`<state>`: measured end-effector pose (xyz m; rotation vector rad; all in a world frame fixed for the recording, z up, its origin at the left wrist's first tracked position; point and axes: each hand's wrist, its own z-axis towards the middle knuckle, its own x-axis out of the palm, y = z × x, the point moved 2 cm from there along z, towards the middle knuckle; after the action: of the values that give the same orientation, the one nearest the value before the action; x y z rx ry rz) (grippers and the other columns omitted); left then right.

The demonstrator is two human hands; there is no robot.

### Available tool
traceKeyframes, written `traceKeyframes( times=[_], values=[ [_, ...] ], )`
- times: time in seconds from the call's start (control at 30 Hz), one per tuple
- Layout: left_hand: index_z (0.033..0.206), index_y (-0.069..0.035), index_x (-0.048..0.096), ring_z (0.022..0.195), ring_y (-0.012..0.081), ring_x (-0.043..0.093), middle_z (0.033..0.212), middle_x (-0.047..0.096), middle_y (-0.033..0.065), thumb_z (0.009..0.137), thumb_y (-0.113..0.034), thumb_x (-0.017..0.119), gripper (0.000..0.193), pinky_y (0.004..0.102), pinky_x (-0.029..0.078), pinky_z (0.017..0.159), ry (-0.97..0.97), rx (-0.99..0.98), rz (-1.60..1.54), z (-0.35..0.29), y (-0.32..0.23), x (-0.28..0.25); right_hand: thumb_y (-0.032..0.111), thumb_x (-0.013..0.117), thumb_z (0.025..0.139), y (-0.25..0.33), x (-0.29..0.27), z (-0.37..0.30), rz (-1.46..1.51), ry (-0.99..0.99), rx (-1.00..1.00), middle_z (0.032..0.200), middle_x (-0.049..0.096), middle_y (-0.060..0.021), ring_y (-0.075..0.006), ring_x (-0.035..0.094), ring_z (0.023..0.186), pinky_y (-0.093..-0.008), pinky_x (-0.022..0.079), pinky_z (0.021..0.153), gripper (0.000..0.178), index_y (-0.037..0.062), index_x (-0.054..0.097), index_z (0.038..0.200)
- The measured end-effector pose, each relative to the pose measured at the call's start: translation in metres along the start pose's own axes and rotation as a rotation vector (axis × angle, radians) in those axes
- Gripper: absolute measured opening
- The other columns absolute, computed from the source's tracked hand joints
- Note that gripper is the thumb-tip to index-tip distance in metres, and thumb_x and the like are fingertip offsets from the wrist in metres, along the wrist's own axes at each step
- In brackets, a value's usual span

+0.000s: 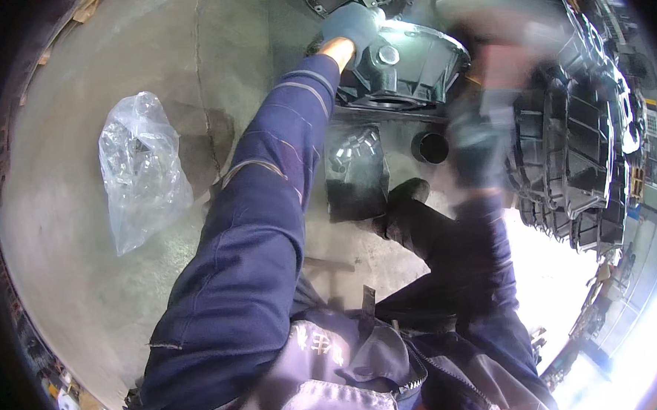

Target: The person sits on the floor and assembles a metal housing by inserting brass bushings and tapping them into place with a hammer. They repeatedly pick up bushings, position them in the housing, and strike them to seat them.

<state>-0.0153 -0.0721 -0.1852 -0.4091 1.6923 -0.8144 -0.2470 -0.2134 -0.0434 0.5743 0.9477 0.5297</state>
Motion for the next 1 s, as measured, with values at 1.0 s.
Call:
traceKeyframes(
  times=[1.0],
  values=[
    [0.109,-0.006,0.076,0.108,0.0427,0.069,0.114,0.072,0.0243,0.097,-0.044,0.05,0.048,0.0516,0.053,0.094,0.026,0.006,-0.023,-0.002,0.003,0.006,0.026,0.063,0.098,0.062,-0.052,0.055,0.087,-0.174,-0.007,0.091,0.07,-0.0124,-0.025,0.069,0.075,-0.0375,0.058,0.073,0.023,0.0087,0.068,0.112]
  ],
)
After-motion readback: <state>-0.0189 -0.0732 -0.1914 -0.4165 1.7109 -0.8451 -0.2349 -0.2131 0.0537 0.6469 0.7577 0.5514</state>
